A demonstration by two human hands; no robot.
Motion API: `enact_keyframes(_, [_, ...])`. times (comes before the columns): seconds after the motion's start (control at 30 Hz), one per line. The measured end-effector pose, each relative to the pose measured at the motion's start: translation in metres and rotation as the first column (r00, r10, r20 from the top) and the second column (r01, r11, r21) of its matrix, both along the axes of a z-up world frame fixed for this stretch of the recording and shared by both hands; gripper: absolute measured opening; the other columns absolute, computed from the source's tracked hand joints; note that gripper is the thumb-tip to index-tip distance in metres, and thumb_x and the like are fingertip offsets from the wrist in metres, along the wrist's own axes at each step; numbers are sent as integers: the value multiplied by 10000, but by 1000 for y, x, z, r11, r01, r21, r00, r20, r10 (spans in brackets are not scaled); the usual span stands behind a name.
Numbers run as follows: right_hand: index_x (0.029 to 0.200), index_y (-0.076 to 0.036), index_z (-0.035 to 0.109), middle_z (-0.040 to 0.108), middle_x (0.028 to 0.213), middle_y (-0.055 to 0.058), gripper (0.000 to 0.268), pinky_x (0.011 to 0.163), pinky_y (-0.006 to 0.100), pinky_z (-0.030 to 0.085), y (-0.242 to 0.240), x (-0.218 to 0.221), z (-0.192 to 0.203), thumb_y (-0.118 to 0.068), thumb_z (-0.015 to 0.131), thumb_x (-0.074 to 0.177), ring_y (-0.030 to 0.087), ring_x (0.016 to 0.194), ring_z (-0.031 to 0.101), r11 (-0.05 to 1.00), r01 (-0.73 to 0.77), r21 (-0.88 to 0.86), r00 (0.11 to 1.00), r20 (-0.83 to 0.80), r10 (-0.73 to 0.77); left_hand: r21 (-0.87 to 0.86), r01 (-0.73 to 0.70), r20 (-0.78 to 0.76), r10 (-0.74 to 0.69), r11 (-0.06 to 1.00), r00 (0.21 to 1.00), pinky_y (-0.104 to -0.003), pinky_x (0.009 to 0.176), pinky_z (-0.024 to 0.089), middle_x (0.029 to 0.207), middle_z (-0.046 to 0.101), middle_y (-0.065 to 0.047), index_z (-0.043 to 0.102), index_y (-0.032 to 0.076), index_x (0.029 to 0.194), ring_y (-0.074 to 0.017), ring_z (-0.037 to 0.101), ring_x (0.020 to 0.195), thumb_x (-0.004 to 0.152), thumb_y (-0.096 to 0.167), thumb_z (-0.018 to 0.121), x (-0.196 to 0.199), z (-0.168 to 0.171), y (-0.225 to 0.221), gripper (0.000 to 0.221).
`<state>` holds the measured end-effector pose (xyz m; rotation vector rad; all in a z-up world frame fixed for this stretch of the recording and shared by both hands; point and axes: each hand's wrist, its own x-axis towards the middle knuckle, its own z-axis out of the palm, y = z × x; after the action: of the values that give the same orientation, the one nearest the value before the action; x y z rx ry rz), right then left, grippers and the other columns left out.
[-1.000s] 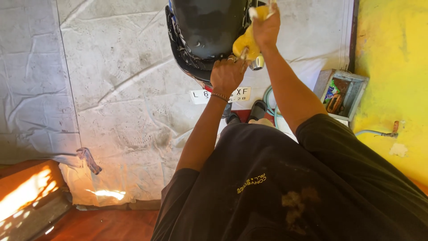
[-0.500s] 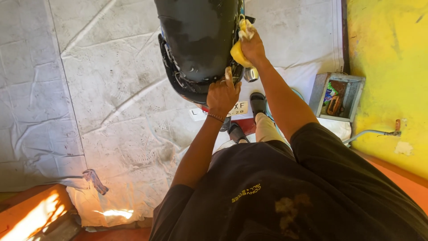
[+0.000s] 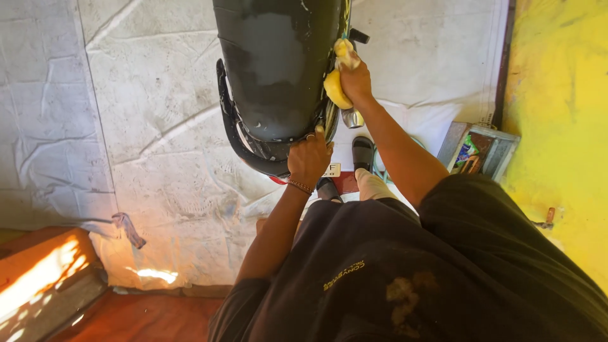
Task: The person scrubs the rear section of a black motorcycle with a yellow sponge, focusing on the seat, tail, and license plate area. They repeatedly dip the sponge into a green bucket of soapy water placed on the seat to continue cleaning the vehicle's body.
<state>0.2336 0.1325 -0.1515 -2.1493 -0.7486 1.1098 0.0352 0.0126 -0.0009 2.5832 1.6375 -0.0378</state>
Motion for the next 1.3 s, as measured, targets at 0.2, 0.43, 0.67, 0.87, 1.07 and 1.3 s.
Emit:
enact_keyframes(0.2, [1356,-7,653,632,1355,283,485,1107,537,455,-81,-24,43,-227,752,936,486,1279,569,967,-10,253,1000,-20,16,13,-57,16,57,998,998,-429,617,560,690,691,-28,656,121,1151,-263,731,593,839,518,687,4,-10,0,506])
enact_keyframes(0.43, [1400,-60,599,730,1217,196,596,892,496,597,-2,-6,21,-351,783,914,361,1065,732,931,365,4,872,-353,-340,21,-82,-12,83,996,997,-427,616,556,679,693,-27,671,123,1173,-265,724,585,818,541,702,12,-4,0,549])
enact_keyframes(0.67, [1380,50,573,724,1100,234,527,745,416,633,-47,1,52,-218,720,951,340,846,766,931,330,-158,733,-578,-358,-5,-123,3,123,992,992,-443,608,546,669,686,-34,689,135,1152,-286,716,581,819,539,688,13,0,1,523])
enact_keyframes(0.87, [1415,-37,558,622,1384,274,626,1056,529,521,-14,-14,30,-433,731,962,405,1289,612,982,190,22,968,-170,-184,-27,-149,9,149,989,989,-450,606,546,673,693,-45,696,138,1151,-298,716,587,815,522,699,14,-6,-1,511])
enact_keyframes(1.07, [1481,153,362,456,1404,470,591,1144,670,375,-88,-33,100,42,593,949,633,1313,445,903,-224,366,975,92,204,-47,-146,7,146,988,989,-440,618,543,677,685,-25,694,151,1163,-279,719,599,805,475,695,11,-17,-2,483])
enact_keyframes(1.3, [1507,-16,371,599,1386,200,535,1048,376,539,-33,-3,52,-111,547,1011,320,1240,643,924,-286,253,957,130,260,-69,-169,24,171,983,985,-388,509,530,705,698,-67,636,99,1225,-286,655,516,873,472,730,27,0,4,522])
